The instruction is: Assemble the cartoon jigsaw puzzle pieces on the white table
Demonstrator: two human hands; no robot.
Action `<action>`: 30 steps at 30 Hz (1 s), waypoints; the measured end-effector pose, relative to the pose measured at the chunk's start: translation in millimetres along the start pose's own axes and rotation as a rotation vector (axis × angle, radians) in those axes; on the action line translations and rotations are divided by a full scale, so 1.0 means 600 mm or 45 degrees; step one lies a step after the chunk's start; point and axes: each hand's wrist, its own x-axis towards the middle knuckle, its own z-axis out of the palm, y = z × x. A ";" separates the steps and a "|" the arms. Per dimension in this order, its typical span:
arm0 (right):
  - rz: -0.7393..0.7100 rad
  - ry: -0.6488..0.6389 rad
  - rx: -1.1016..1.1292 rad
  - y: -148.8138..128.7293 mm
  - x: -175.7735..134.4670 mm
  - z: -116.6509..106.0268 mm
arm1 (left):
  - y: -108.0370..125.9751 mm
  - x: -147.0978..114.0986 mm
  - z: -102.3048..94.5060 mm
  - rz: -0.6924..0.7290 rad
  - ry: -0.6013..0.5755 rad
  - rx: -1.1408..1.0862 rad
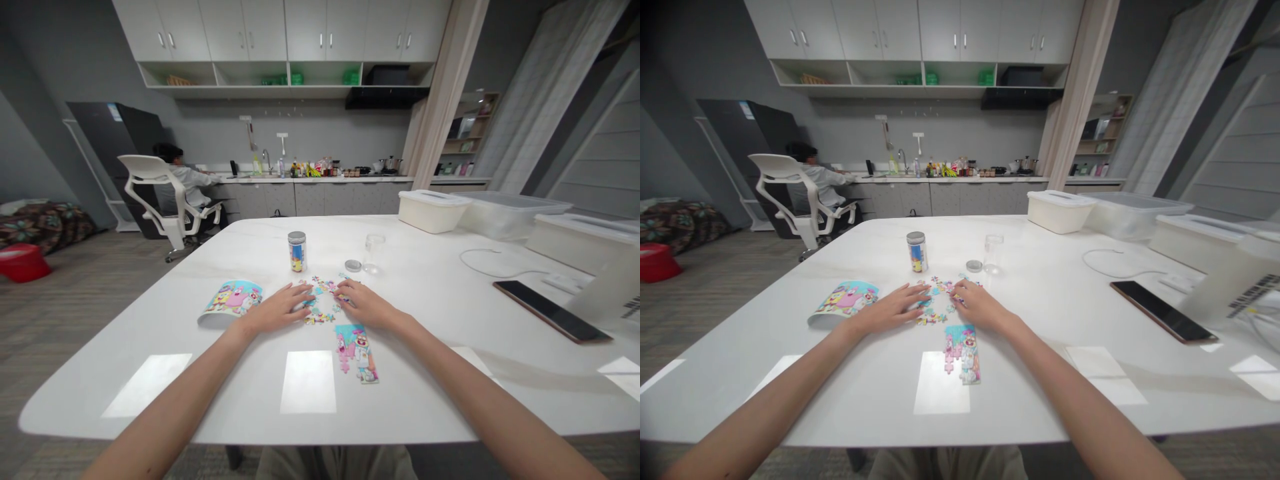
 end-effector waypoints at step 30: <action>0.157 0.001 -0.034 0.005 0.001 0.003 | 0.011 0.000 -0.011 -0.072 0.273 -0.148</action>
